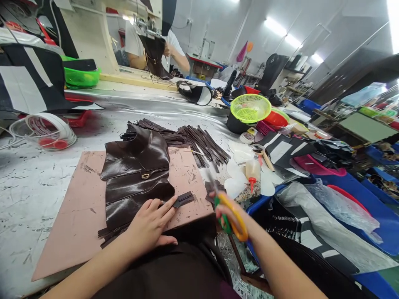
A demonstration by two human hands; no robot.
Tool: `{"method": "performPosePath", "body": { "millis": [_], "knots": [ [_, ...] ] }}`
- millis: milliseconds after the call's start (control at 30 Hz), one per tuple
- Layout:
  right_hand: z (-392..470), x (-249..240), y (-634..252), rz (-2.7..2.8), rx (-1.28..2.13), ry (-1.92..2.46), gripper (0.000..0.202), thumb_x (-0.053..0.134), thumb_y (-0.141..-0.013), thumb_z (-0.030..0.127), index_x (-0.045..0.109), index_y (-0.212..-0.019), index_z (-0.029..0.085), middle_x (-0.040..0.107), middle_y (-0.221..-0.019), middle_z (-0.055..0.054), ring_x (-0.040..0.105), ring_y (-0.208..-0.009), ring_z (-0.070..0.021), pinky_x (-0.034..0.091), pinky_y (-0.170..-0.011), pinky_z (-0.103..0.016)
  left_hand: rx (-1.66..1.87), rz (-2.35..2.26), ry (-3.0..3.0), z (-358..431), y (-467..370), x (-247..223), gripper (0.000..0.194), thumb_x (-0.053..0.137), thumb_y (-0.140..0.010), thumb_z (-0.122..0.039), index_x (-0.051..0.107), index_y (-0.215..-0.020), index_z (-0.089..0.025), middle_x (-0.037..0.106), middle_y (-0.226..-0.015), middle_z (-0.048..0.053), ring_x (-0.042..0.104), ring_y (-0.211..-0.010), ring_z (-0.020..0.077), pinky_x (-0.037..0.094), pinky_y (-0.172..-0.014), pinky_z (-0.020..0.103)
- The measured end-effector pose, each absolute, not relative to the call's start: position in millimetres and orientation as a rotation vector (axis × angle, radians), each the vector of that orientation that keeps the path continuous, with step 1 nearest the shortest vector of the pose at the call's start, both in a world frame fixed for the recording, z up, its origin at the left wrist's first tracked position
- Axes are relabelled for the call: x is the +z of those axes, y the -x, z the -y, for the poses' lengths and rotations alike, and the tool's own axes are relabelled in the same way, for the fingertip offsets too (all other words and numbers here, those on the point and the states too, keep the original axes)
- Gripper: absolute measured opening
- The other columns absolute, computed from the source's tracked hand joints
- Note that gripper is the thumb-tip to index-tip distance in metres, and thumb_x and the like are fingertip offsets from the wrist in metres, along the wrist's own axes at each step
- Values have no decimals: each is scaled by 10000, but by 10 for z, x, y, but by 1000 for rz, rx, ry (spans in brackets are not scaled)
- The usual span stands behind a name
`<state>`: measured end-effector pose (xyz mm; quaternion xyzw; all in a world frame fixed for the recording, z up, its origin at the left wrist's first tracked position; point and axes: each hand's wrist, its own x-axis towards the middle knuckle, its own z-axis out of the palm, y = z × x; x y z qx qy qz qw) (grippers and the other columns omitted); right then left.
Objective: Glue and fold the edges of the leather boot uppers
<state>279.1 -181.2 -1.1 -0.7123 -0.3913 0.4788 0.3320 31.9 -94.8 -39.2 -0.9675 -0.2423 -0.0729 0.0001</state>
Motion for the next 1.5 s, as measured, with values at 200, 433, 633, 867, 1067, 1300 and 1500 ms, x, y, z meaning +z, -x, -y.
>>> {"method": "performPosePath", "body": {
  "millis": [200, 433, 633, 867, 1067, 1300, 1500],
  "knots": [
    [2360, -299, -2303, 1297, 1509, 1790, 490, 406, -787, 605, 454, -1079, 214, 417, -628, 37, 445, -562, -122, 391, -542, -249, -263, 793, 3088, 954, -310, -383, 736, 514, -650, -726, 550, -1152, -189, 423, -1360, 48, 430, -921, 248, 322, -818, 376],
    [2058, -229, -2093, 1523, 1363, 1909, 489, 309, -822, 607, 445, -1062, 203, 437, -579, 36, 444, -484, -131, 363, -493, -248, -240, 798, 3098, 947, -308, -368, 757, 483, -668, -731, 530, -1186, -181, 399, -1375, 52, 433, -935, 249, 315, -822, 368],
    [2015, -186, -2025, 1583, 1131, 2012, 385, 345, -827, 542, 506, -857, 193, 412, -551, 29, 398, -502, -129, 321, -483, -239, -239, 804, 3091, 966, -298, -383, 766, 447, -681, -743, 524, -1200, -185, 420, -1360, 44, 430, -963, 260, 298, -843, 363],
    [2123, -353, -2053, 1337, 1145, 1906, 483, 343, -810, 619, 514, -872, 171, 341, -510, 57, 314, -435, -86, 287, -412, -211, -255, 813, 3088, 964, -293, -397, 758, 482, -675, -725, 523, -1208, -188, 433, -1350, 44, 421, -988, 263, 301, -861, 369],
    [2255, -42, -2502, 1066, 1139, 2071, 638, 323, -746, 683, 523, -1045, 156, 367, -509, 52, 318, -383, -95, 289, -360, -221, -287, 815, 3065, 957, -298, -396, 738, 502, -667, -717, 536, -1200, -207, 448, -1338, 44, 429, -1003, 261, 311, -875, 371],
    [2324, -218, -2895, 1768, -32, 2635, 484, 522, -725, 402, 570, -1166, 210, 576, -811, -107, 570, -714, -278, 445, -627, -386, -337, 837, 3029, 951, -325, -373, 699, 550, -651, -690, 579, -1158, -209, 499, -1295, 42, 446, -987, 263, 324, -869, 378],
    [2366, -162, -2988, 1684, 451, 2390, 545, 456, -793, 426, 446, -1289, 202, 607, -969, -102, 601, -841, -240, 478, -728, -366, -281, 885, 3019, 958, -340, -332, 727, 579, -645, -669, 539, -1208, -210, 447, -1340, 73, 450, -1016, 266, 335, -878, 371]
  ]
}}
